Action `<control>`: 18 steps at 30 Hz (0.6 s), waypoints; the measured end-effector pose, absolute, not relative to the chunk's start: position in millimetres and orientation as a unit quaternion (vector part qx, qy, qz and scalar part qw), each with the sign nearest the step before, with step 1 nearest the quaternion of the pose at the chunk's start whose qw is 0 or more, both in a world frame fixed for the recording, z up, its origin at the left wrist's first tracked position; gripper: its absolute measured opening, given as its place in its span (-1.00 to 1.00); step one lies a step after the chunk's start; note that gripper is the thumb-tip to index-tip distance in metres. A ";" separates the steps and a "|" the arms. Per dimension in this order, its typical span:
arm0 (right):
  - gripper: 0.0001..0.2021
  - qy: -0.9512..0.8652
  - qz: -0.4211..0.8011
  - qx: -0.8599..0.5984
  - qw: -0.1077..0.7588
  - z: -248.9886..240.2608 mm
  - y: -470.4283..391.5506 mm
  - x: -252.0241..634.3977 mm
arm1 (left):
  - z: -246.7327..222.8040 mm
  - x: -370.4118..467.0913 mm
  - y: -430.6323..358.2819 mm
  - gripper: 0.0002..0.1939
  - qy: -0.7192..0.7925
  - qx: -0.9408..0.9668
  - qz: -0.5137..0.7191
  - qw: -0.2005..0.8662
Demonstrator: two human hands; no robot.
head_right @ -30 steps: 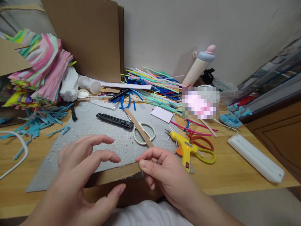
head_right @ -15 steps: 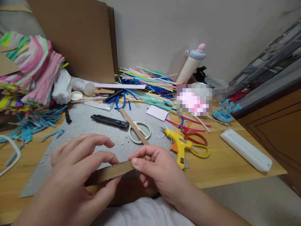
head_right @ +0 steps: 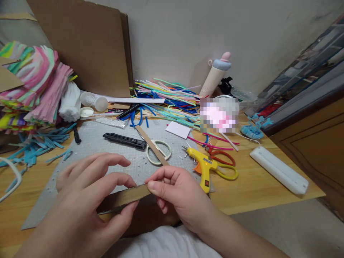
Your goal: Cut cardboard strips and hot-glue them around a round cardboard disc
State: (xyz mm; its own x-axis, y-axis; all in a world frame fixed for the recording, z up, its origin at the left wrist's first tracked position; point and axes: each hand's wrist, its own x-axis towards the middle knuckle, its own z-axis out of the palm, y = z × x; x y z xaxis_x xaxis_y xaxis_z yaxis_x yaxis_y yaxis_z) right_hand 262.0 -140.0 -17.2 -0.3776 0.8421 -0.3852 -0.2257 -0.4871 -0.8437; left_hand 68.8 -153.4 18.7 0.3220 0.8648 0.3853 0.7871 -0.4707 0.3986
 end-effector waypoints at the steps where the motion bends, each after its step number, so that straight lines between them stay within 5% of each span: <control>1: -0.71 -0.360 0.747 -0.430 0.356 -17.3 -140.1 261.8 | 18.2 68.6 -153.0 -0.84 0.508 0.810 0.284 0.070; 18: -0.71 -0.360 0.748 -0.430 0.355 -17.8 -140.2 262.1 | 19.4 63.9 -154.4 -0.82 0.512 0.808 0.286 0.049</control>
